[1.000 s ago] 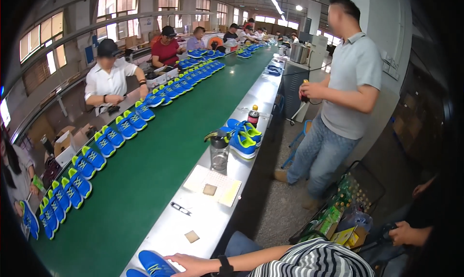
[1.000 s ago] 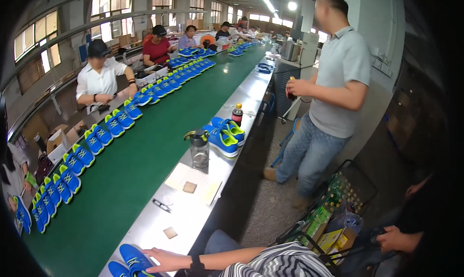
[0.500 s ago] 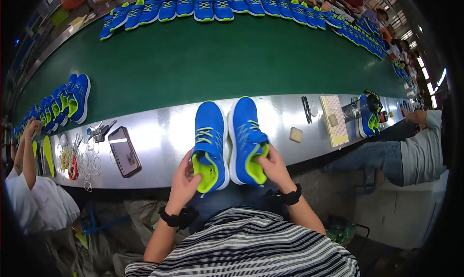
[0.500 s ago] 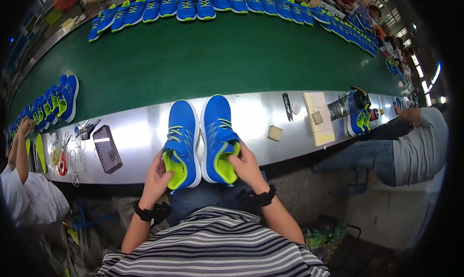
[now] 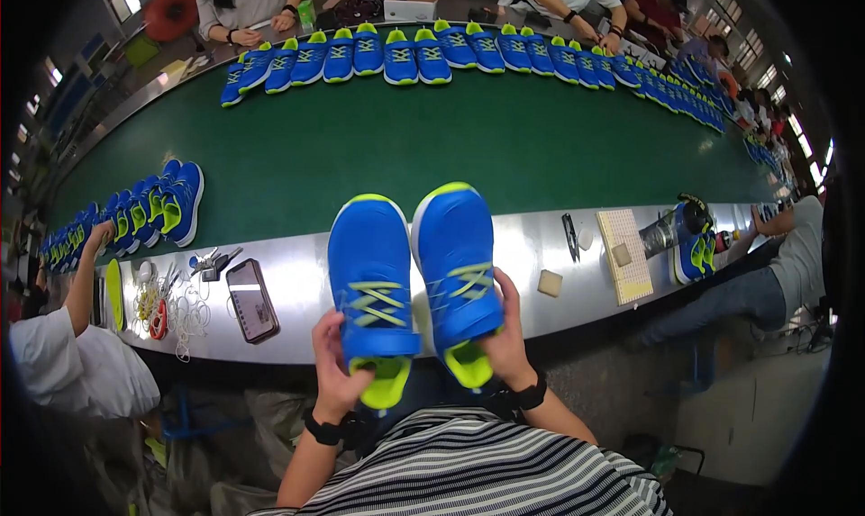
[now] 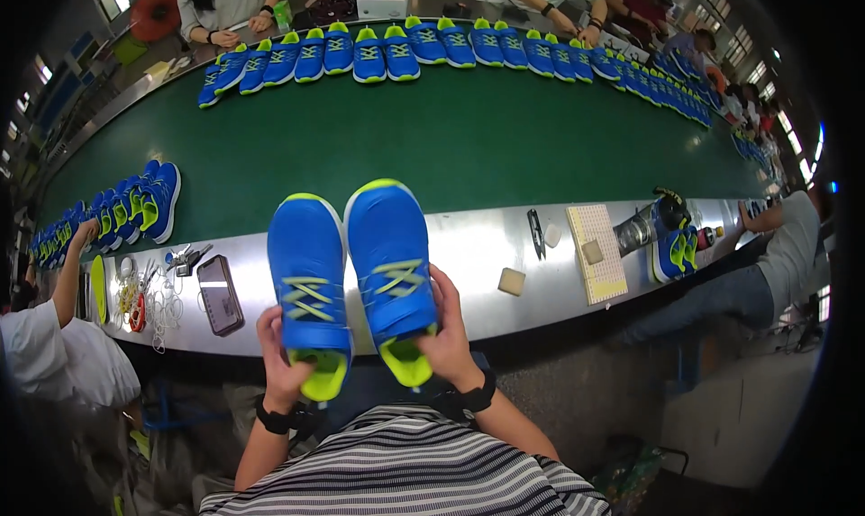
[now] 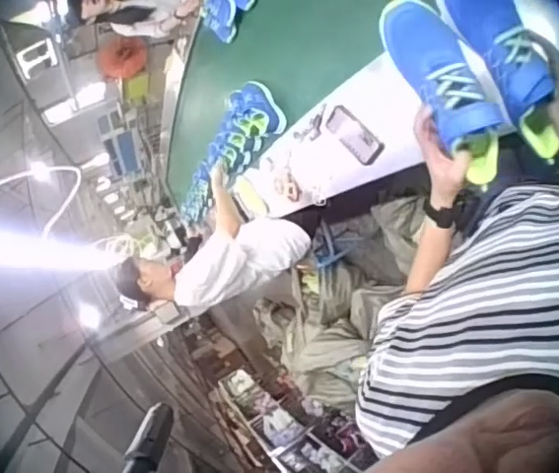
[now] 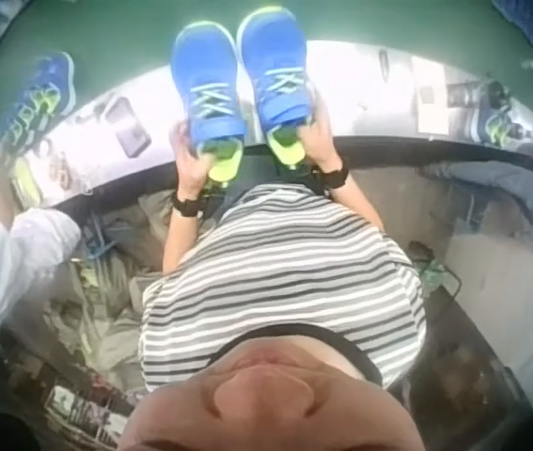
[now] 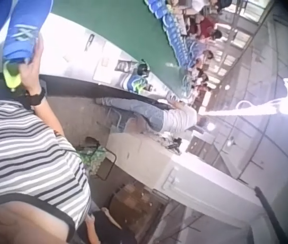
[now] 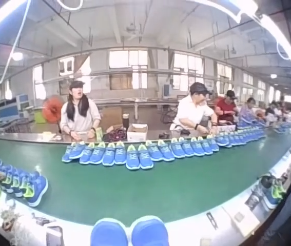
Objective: Inspecting pairs of blue athletic shoes on a factory conveyor belt.
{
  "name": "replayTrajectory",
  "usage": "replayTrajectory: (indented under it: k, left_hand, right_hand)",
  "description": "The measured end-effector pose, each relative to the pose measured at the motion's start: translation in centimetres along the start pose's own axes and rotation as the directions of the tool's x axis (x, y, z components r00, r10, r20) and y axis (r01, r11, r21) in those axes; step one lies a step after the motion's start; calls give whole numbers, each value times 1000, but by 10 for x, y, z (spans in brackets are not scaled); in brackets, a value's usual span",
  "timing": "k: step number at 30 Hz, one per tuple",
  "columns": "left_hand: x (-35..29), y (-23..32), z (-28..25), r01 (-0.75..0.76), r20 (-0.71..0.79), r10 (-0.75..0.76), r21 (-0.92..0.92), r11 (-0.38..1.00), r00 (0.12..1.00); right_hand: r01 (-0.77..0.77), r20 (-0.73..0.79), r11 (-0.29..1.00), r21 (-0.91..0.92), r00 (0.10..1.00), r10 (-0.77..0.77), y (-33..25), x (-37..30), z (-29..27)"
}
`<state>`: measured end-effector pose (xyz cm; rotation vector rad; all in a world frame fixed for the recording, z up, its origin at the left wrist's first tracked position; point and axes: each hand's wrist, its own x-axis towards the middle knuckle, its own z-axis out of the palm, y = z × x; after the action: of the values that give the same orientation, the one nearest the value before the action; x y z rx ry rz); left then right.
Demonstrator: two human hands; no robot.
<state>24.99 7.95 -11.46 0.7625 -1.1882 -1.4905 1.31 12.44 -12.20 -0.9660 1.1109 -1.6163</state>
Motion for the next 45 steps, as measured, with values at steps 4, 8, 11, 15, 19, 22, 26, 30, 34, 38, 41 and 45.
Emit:
replayTrajectory:
  k: [4,8,11,15,19,22,26,30,34,38,41,45]
  left_hand:
    - [-3,6,18,-406,135,441,683,607,887]
    - [-7,0,40,-444,164,475,692,570,865]
    - [-7,0,59,-434,118,475,638,636,872]
    - [-14,6,78,-347,42,382,518,782,923]
    - [-18,-9,74,-4,-99,18,142,990,995]
    - [-4,-32,60,352,-200,-294,403,845,935]
    - [9,-14,42,250,-29,-342,740,624,939]
    - [55,16,53,-642,658,-146,753,145,739]
    - [102,-5,86,-985,934,-313,161,-57,171]
    - [110,0,82,-964,902,-341,256,-72,265]
    - [90,45,60,-829,822,-120,559,-18,557]
    - [54,122,23,-436,439,105,899,-50,893]
  right_hand:
    - [474,201,671,-570,872,-446,-15,8,-27]
    - [474,205,696,-539,876,-437,-22,5,-46]
    - [471,153,726,-501,874,-462,-32,2,-45]
    - [205,85,958,-198,978,-191,-48,-2,-37]
    - [-162,188,982,101,972,141,-33,12,-45]
    - [88,151,674,-733,988,34,7,36,-56]
    - [-30,180,752,-659,964,196,39,28,-77]
    - [82,172,806,-586,985,24,44,18,-77]
    - [3,56,884,-468,998,27,31,12,-78]
    - [-43,10,827,-561,998,59,13,0,-93]
    - [198,127,622,-757,979,-157,11,-2,-97]
    - [451,421,400,-798,892,-166,21,3,-85]
